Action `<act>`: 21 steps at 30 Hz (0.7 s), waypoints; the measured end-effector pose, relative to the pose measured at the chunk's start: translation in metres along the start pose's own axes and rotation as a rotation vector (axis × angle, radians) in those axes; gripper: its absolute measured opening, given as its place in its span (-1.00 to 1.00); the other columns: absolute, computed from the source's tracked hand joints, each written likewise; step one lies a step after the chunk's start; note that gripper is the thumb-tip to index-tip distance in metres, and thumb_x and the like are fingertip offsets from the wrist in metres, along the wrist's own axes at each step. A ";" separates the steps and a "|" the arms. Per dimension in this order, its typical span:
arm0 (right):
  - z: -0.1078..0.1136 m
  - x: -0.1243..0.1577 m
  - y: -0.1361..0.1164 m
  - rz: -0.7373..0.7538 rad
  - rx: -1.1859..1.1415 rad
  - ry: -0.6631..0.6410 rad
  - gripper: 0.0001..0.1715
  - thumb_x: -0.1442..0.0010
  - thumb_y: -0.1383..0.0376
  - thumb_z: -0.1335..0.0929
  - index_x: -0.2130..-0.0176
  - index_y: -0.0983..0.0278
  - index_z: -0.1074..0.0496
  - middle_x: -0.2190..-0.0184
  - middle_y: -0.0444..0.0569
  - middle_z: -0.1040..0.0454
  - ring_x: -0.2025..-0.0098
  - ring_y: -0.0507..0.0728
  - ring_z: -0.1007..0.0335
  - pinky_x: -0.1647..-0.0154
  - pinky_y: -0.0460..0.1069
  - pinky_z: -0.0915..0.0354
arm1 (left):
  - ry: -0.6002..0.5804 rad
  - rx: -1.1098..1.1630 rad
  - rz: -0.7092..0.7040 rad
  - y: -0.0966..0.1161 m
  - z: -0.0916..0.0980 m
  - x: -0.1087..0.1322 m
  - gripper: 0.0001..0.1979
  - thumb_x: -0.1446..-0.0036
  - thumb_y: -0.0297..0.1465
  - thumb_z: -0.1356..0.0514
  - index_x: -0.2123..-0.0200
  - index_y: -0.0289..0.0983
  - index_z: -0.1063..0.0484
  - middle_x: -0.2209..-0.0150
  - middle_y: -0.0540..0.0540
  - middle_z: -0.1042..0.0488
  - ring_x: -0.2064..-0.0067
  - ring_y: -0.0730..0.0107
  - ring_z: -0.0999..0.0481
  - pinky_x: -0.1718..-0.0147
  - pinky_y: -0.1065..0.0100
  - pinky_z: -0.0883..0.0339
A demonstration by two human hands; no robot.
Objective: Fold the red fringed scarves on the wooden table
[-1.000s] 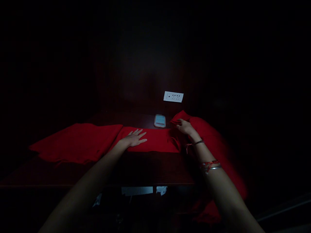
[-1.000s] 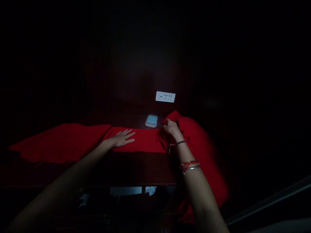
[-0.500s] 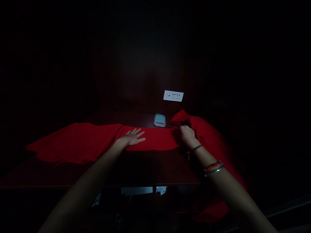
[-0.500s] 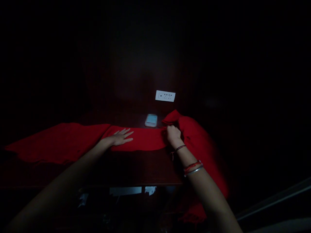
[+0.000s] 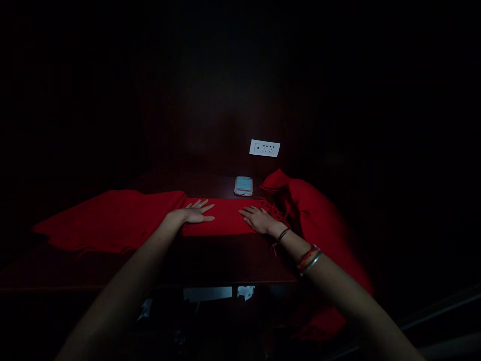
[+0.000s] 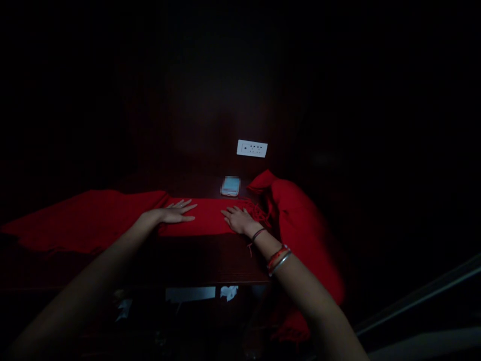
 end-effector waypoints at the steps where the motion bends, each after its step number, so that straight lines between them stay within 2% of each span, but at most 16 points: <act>1: -0.005 -0.003 0.001 -0.072 0.020 -0.024 -0.53 -0.19 0.27 -0.04 -0.10 0.19 -0.04 -0.11 0.01 -0.06 -0.11 0.14 0.06 -0.02 0.09 0.02 | -0.023 0.000 0.012 -0.005 0.002 0.003 -0.25 0.04 0.05 0.14 -0.17 -0.17 0.25 -0.19 -0.13 0.39 -0.18 0.10 0.32 -0.05 0.08 0.21; 5: -0.004 -0.003 0.020 -0.396 0.124 -0.072 -0.56 -0.12 0.46 -0.07 0.03 0.37 -0.25 0.05 0.20 -0.26 0.01 0.20 -0.14 0.09 0.09 -0.10 | -0.060 -0.005 0.063 -0.025 0.011 0.009 -0.26 0.05 -0.05 0.03 -0.16 -0.19 0.20 -0.19 -0.13 0.34 -0.17 0.12 0.23 -0.05 0.15 0.13; 8: 0.012 0.003 0.032 -0.478 0.164 -0.063 -0.60 -0.07 0.52 -0.09 0.17 0.47 -0.36 0.16 0.32 -0.32 0.08 0.28 -0.20 0.21 0.10 -0.16 | -0.036 -0.029 0.135 -0.030 0.012 0.007 -0.29 0.05 -0.17 -0.04 -0.15 -0.22 0.12 -0.19 -0.15 0.27 -0.17 0.12 0.17 -0.05 0.18 0.10; 11: 0.027 -0.001 0.025 -0.429 0.192 0.010 -0.60 -0.08 0.49 -0.10 0.17 0.43 -0.36 0.14 0.26 -0.31 0.06 0.25 -0.17 0.14 0.08 -0.11 | 0.044 -0.068 0.110 -0.020 0.009 0.001 -0.35 0.07 -0.29 -0.06 -0.13 -0.31 0.00 -0.18 -0.18 0.19 -0.16 0.13 0.10 -0.06 0.25 0.10; 14: 0.027 -0.015 0.004 -0.176 0.156 0.172 -0.58 -0.14 0.38 -0.09 0.02 0.32 -0.23 0.02 0.13 -0.23 -0.02 0.18 -0.07 0.03 0.04 -0.02 | 0.229 -0.066 -0.083 0.003 0.000 -0.006 -0.44 -0.04 -0.29 0.05 -0.13 -0.32 0.01 -0.19 -0.13 0.24 -0.18 0.24 0.18 -0.09 0.31 0.18; 16: 0.016 -0.025 -0.008 -0.032 0.107 0.185 -0.55 -0.18 0.27 -0.07 -0.05 0.26 -0.13 -0.06 0.05 -0.14 -0.08 0.13 0.02 -0.02 0.03 0.03 | 0.301 -0.045 -0.156 0.017 -0.008 -0.010 -0.42 -0.10 -0.21 0.15 -0.16 -0.31 0.13 -0.19 -0.11 0.30 -0.18 0.27 0.28 -0.09 0.28 0.24; 17: 0.010 -0.029 -0.010 -0.032 0.087 0.143 -0.54 -0.19 0.22 -0.06 -0.07 0.23 -0.10 -0.09 0.01 -0.10 -0.10 0.11 0.06 -0.04 0.03 0.05 | 0.287 -0.032 -0.152 0.021 -0.012 -0.011 -0.39 -0.10 -0.15 0.19 -0.17 -0.31 0.18 -0.19 -0.12 0.33 -0.18 0.24 0.31 -0.09 0.23 0.26; 19: -0.003 -0.033 -0.004 -0.144 0.069 0.039 -0.53 -0.20 0.21 -0.03 -0.07 0.23 -0.10 -0.09 0.00 -0.09 -0.11 0.11 0.06 -0.05 0.06 0.07 | 0.186 -0.013 -0.106 0.027 -0.017 -0.012 -0.31 -0.06 -0.03 0.23 -0.17 -0.28 0.24 -0.19 -0.13 0.36 -0.18 0.17 0.36 -0.08 0.13 0.29; 21: -0.008 -0.030 0.012 -0.306 0.074 -0.014 -0.55 -0.19 0.30 -0.03 -0.03 0.33 -0.18 -0.02 0.12 -0.19 -0.05 0.15 -0.06 -0.01 0.11 0.03 | 0.093 -0.006 -0.068 0.028 -0.019 -0.012 -0.27 -0.02 0.04 0.25 -0.17 -0.25 0.25 -0.18 -0.13 0.36 -0.18 0.13 0.37 -0.06 0.07 0.30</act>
Point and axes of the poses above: each hand's wrist, its own x-axis away from the middle knuckle, its own z-axis out of the back of the hand, y = z × x, the point moved 1 cm from there along -x, towards the middle knuckle
